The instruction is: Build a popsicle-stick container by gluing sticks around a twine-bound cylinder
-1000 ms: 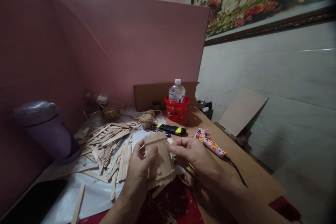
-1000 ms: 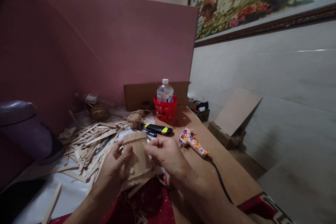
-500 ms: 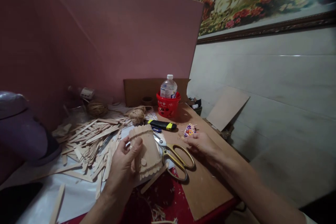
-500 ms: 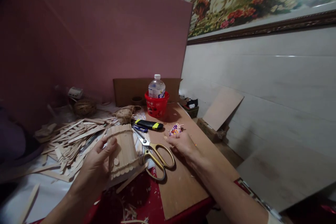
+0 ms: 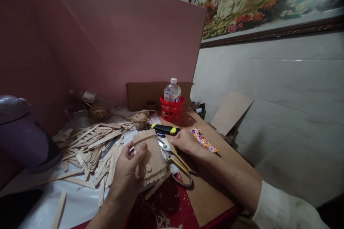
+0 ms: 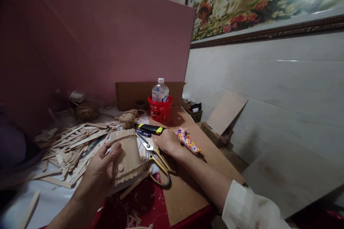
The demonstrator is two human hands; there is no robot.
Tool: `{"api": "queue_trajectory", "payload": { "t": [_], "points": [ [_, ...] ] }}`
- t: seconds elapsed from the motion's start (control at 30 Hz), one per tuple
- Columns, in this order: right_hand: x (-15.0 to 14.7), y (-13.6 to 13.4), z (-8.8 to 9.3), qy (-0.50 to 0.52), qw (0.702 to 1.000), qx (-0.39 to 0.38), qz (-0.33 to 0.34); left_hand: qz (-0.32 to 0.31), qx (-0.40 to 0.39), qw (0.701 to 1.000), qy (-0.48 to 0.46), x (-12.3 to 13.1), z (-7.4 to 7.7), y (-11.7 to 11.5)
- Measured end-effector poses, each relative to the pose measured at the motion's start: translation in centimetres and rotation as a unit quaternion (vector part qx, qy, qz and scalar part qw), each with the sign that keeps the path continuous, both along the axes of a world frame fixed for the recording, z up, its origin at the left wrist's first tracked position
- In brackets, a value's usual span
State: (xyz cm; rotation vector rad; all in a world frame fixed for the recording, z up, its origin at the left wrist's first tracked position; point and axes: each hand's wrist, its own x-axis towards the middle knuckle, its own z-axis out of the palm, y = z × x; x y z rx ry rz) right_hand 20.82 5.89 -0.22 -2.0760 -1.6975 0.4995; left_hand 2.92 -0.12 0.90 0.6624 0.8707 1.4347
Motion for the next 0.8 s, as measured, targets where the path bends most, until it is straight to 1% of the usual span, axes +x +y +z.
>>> {"api": "queue_trajectory", "payload": {
  "t": [0.1, 0.27, 0.37, 0.43, 0.5, 0.57, 0.6, 0.67, 0.73, 0.8],
  "points": [
    [-0.3, 0.4, 0.1, -0.037, 0.999, -0.005, 0.011, 0.008, -0.008, 1.000, -0.007, 0.0, 0.0, 0.1],
    [-0.6, 0.3, 0.1, -0.078, 0.996, 0.021, 0.025, 0.015, -0.006, 1.000, -0.018, 0.0, 0.0, -0.1],
    [-0.1, -0.4, 1.1, -0.096, 0.994, 0.049, 0.030, 0.020, -0.008, 1.000, -0.018, 0.0, 0.2, -0.2],
    [1.3, -1.0, 2.4, -0.106, 0.991, 0.076, 0.021, 0.018, -0.004, 1.000, -0.019, 0.0, 0.3, -0.2],
    [3.6, -1.6, 3.5, -0.113, 0.988, 0.102, 0.017, 0.008, 0.003, 1.000, -0.022, 0.0, 0.3, -0.2],
    [6.3, -2.0, 3.9, -0.118, 0.988, 0.102, 0.012, -0.007, 0.005, 1.000, -0.022, -0.1, 0.3, -0.3],
    [7.5, -2.1, 3.7, -0.118, 0.989, 0.088, 0.017, -0.012, 0.002, 1.000, -0.019, -0.1, 0.3, -0.3],
    [9.5, -2.3, 2.5, -0.109, 0.991, 0.063, 0.046, -0.014, -0.006, 1.000, -0.012, -0.1, 0.2, -0.4],
    [10.4, -2.4, 0.9, -0.101, 0.990, 0.057, 0.074, -0.008, -0.013, 1.000, -0.004, -0.1, 0.2, -0.5],
    [10.7, -2.4, -0.6, -0.092, 0.990, 0.068, 0.078, -0.008, -0.017, 1.000, 0.003, 0.0, 0.2, -0.5]
  ]
}}
